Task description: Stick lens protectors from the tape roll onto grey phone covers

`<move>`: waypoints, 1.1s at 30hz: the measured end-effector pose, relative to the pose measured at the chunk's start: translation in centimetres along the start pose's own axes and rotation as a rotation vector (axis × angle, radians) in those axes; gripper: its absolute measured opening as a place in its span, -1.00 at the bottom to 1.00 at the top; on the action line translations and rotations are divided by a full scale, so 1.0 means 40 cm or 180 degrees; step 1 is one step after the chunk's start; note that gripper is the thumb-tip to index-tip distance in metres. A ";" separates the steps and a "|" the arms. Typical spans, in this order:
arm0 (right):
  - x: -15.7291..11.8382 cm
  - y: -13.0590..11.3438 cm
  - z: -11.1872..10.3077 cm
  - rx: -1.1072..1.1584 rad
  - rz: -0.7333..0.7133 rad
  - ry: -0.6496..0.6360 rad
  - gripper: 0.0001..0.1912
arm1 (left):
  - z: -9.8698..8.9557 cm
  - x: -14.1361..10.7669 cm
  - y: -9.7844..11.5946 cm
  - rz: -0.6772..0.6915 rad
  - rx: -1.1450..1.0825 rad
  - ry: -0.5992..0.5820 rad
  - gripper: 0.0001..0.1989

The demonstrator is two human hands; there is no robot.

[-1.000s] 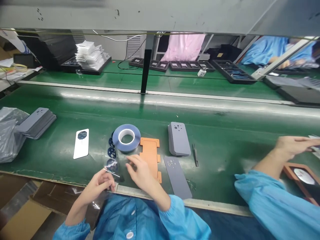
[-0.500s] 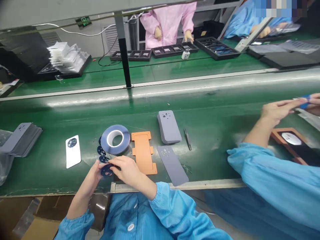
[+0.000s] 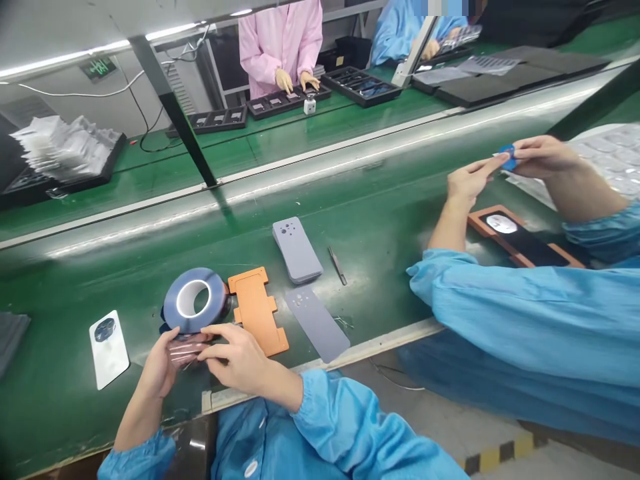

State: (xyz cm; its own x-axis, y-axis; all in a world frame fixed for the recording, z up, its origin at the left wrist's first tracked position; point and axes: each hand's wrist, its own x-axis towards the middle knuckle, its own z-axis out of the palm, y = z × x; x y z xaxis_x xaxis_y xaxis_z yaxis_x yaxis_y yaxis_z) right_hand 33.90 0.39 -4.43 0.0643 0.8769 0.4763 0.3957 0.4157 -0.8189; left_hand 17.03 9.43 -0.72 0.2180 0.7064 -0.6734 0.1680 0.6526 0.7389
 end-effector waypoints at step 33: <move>0.151 0.206 -0.223 -0.0381 0.1563 -0.0002 -0.83 | 0.217 0.179 0.018 0.1684 0.1378 0.0097 -0.91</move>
State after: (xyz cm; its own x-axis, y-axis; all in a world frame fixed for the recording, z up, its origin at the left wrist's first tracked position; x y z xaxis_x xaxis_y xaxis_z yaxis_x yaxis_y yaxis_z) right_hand 45.70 6.96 -5.44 0.2686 0.9622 0.0439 0.4212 -0.0764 -0.9038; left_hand 27.05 12.56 -4.80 0.3504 0.9116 -0.2148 0.4172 0.0535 0.9072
